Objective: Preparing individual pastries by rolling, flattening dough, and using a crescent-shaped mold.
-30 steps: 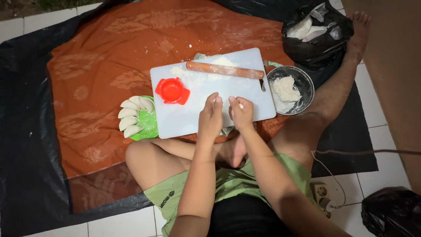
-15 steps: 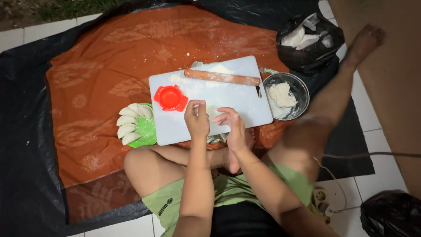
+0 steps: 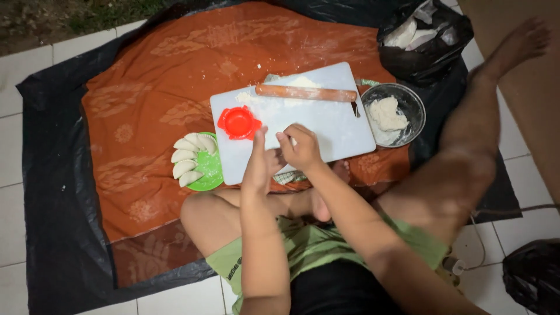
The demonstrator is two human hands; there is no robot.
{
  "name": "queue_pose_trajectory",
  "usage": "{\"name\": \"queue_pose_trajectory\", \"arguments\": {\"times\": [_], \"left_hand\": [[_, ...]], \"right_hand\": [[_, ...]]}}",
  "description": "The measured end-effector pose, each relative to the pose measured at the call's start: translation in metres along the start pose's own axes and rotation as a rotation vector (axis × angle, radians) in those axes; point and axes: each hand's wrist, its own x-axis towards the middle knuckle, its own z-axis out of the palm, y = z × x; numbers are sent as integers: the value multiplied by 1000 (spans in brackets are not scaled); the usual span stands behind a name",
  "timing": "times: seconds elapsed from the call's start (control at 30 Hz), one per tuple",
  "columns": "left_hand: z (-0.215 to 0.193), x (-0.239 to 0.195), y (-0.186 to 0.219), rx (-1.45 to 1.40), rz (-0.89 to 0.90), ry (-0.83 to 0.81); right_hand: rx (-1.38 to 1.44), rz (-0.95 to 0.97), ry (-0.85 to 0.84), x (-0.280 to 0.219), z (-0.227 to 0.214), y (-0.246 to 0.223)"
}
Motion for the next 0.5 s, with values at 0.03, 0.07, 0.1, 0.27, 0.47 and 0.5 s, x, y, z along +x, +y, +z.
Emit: {"name": "queue_pose_trajectory", "arguments": {"times": [0.03,0.07,0.1,0.27,0.47,0.5], "left_hand": [[-24,9,-17,1,9,-3],[-46,21,-35,49,57,157],[-68,33,-53,96,104,317],[-35,33,-43,152,329,280],[9,62,-54,440,479,252],[13,66,-55,546,505,373]], "right_hand": [[0,-9,4,-4,15,2],[125,198,21,-8,27,6],[251,404,37,-11,40,11],[512,728,27,-7,31,0],[742,946,-110,3,-7,-32],[805,865,-228,2,-11,-44]]}}
